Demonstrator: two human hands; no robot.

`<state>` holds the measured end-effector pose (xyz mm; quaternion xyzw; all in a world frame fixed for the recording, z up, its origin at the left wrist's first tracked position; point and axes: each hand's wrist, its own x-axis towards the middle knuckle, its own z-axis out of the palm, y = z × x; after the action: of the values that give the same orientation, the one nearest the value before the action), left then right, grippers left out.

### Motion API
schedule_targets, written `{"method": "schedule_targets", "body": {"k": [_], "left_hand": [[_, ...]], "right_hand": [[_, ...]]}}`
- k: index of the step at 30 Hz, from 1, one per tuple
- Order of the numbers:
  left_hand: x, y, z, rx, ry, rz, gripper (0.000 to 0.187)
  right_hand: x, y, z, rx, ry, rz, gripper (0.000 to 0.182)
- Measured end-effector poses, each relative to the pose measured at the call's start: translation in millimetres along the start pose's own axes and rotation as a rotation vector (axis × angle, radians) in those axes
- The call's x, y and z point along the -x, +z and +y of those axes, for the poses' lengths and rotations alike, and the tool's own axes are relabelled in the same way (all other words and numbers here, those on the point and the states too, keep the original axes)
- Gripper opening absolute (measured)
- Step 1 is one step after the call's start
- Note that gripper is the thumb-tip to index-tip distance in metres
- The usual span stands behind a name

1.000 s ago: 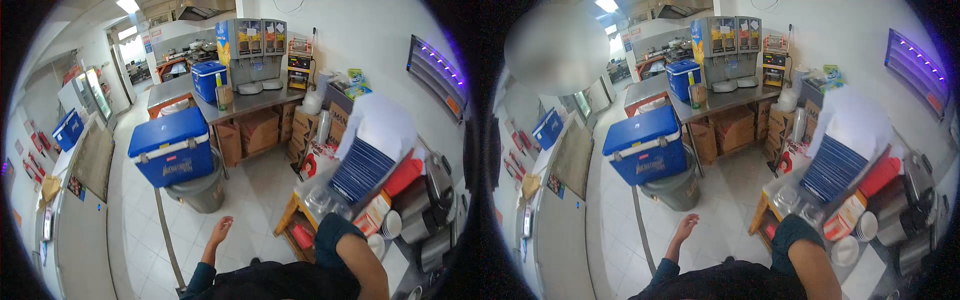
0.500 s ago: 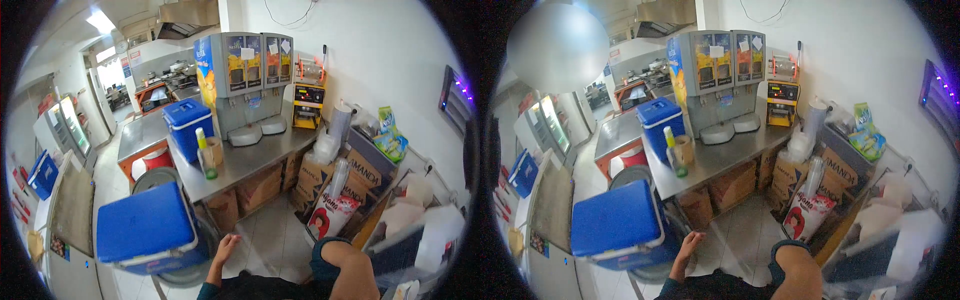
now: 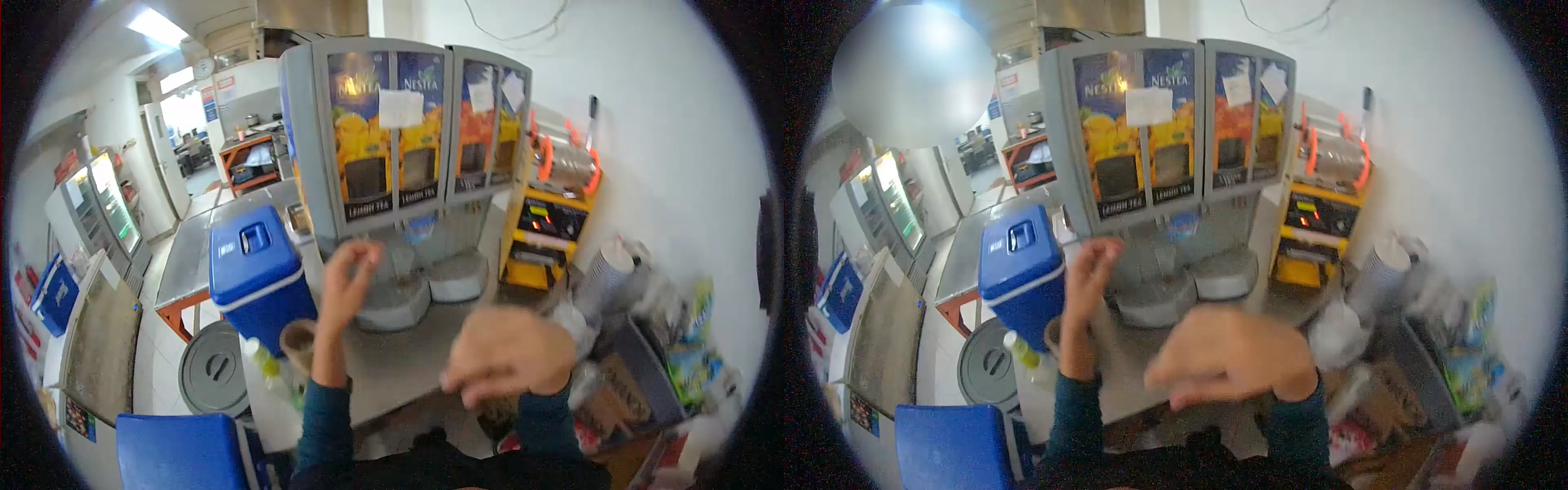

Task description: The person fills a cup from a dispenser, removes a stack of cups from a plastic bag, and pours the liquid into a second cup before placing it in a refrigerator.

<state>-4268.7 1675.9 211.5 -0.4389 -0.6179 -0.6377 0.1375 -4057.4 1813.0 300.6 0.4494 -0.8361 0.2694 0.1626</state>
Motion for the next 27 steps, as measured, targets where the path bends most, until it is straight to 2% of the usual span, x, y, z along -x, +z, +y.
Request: {"method": "schedule_targets", "body": {"k": [3, 5, 7, 9, 12, 15, 17, 19, 21, 23, 27], "left_hand": [[-105, -20, 17, -0.352, 0.267, 0.221, 0.009], [-161, -30, 36, -0.554, 0.514, 0.376, 0.012], [-209, -47, 51, -0.887, 0.7, 0.457, 0.019], [-246, -59, 62, -1.177, 0.811, 0.459, 0.03], [-281, -69, 75, -1.201, 0.631, 0.16, 0.041], [-305, -78, 82, -1.198, 0.437, -0.043, 0.051], [-319, -91, 82, -1.086, 0.327, -0.152, 0.057], [-327, -96, 80, -1.116, 0.311, -0.165, 0.057], [-329, -94, 86, -1.116, 0.236, -0.217, 0.055], [-334, -95, 92, -1.074, 0.155, -0.3, 0.052], [-339, -101, 97, -1.132, 0.092, -0.357, 0.058]], "right_hand": [[-19, -78, 93, 0.332, 0.199, 0.222, 0.02], [-34, -129, 151, 0.572, 0.164, 0.367, 0.022], [-53, -175, 192, 0.614, 0.126, 0.506, 0.027], [-71, -216, 231, 0.866, -0.078, 0.614, 0.034], [-97, -251, 263, 1.212, -0.112, 0.631, 0.044], [-114, -280, 273, 0.809, 0.278, 0.245, 0.056], [-116, -288, 274, 0.806, 0.215, 0.227, 0.051], [-118, -292, 277, 0.766, 0.218, 0.193, 0.048], [-122, -300, 281, 0.781, 0.14, 0.162, 0.053], [-134, -298, 247, 0.444, 0.55, 0.053, 0.043], [-125, -295, 268, 0.335, 0.535, 0.221, 0.042]]}}
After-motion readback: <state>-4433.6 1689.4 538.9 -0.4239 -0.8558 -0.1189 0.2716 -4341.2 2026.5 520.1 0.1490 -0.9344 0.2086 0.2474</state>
